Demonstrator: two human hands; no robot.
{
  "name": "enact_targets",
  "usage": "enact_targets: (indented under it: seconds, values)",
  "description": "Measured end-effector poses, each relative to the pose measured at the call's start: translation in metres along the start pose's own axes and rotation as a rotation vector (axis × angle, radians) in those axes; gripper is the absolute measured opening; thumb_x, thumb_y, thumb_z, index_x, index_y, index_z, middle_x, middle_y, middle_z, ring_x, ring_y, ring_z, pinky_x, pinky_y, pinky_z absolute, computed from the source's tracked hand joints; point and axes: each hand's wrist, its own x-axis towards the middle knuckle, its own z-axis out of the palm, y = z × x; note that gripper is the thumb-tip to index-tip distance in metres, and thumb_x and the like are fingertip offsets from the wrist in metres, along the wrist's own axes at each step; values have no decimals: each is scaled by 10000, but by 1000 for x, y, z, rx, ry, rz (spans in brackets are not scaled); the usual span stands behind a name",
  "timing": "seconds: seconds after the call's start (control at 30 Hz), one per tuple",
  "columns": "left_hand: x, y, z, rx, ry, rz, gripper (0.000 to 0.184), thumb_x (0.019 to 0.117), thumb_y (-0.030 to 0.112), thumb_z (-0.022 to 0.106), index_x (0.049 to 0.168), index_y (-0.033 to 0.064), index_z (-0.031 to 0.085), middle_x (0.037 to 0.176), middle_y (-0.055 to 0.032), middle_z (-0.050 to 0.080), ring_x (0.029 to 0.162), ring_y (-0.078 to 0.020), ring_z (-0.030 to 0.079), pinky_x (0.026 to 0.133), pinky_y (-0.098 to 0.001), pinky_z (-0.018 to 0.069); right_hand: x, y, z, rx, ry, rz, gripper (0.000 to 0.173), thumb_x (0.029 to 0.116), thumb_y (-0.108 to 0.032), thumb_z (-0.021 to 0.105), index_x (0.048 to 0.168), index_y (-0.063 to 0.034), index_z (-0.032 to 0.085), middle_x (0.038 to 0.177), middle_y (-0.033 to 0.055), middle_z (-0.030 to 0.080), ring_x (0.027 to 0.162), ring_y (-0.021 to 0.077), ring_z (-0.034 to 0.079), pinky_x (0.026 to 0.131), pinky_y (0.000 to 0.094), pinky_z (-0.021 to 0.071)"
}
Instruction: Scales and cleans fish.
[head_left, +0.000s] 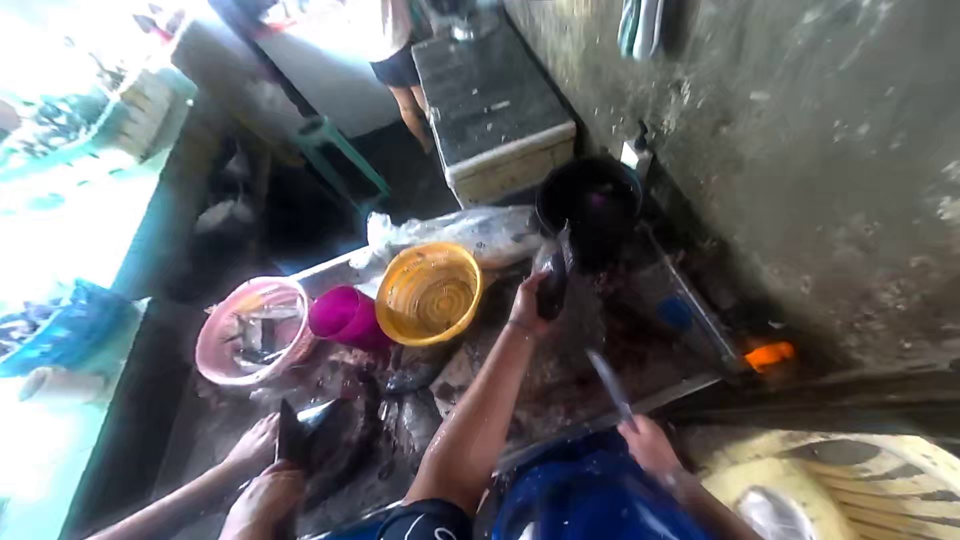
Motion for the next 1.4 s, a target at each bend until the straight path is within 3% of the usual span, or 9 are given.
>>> enact_targets:
  seconds: [0.2, 0.27, 0.37, 0.43, 0.73, 0.83, 0.97, 1.1, 1.4]
  values:
    - [8, -31, -30, 216, 31, -66, 396, 970, 446, 592, 1215, 136, 627, 979, -78, 689, 770, -175, 669, 643, -331, 569, -1, -50, -119, 58, 556, -245, 624, 1057, -374, 555, 1489, 52, 408, 1226, 250, 643, 947, 295, 700, 862, 485, 597]
    - [7, -51, -62, 460, 77, -92, 449, 946, 333, 699, 1316, 103, 589, 1030, -145, 709, 822, -249, 702, 686, -409, 603, 20, -59, -120, 112, 447, -356, 467, 1061, -289, 539, 1362, 66, 500, 1010, 175, 654, 787, 205, 681, 732, 403, 613]
    - [5, -75, -112, 842, 118, -143, 656, 834, 219, 840, 1387, 75, 518, 1104, -196, 709, 902, -312, 728, 755, -488, 628, 50, -69, -104, -102, 26, -310, 378, 1068, -247, 547, 1346, 4, 594, 1181, 191, 699, 1080, 256, 689, 1008, 445, 541]
    - [-8, -81, -118, 891, 108, -177, 711, 829, 193, 843, 1418, 75, 463, 1045, -183, 714, 785, -261, 728, 659, -402, 622, 73, -82, -82, -254, -105, -246, 432, 1097, -298, 497, 1427, -21, 524, 1156, 225, 678, 1045, 329, 676, 983, 513, 526]
    - [-27, -82, -97, 1373, 205, -103, 951, 694, 210, 893, 1510, 167, 407, 1123, -171, 717, 931, -292, 739, 837, -502, 615, 107, -138, 17, -495, 33, -67, 369, 1099, -255, 420, 1342, -15, 561, 1199, 265, 676, 1142, 424, 670, 965, 610, 535]
    - [-32, -73, -100, 1459, 178, -128, 974, 719, 243, 897, 1533, 121, 376, 1181, -191, 701, 997, -317, 731, 897, -518, 595, 95, -157, -9, -505, -262, -130, 441, 1127, -292, 370, 1305, 36, 606, 1248, 283, 650, 1184, 420, 636, 1024, 596, 482]
    - [-19, -73, -89, 1484, 201, -100, 907, 729, 226, 886, 1510, 159, 429, 1153, -188, 713, 1025, -344, 717, 897, -563, 582, 127, -144, 6, -410, 21, -86, 332, 1084, -216, 447, 1238, 22, 621, 1163, 298, 672, 1099, 463, 671, 929, 650, 534]
    - [-12, -58, -106, 1562, 209, -79, 930, 715, 218, 877, 1515, 126, 410, 1165, -190, 710, 1034, -347, 719, 911, -569, 580, 105, -154, -3, -325, -279, -37, 492, 1141, -356, 327, 1342, 16, 580, 1178, 265, 652, 1011, 374, 666, 890, 537, 536]
    - [-5, -46, -124, 1585, 187, -48, 970, 705, 236, 912, 1531, 134, 413, 1182, -191, 710, 1028, -339, 725, 907, -547, 591, 134, -162, 0, -334, -261, -134, 454, 1125, -311, 386, 1275, 30, 646, 1200, 286, 671, 1093, 418, 670, 932, 602, 527]
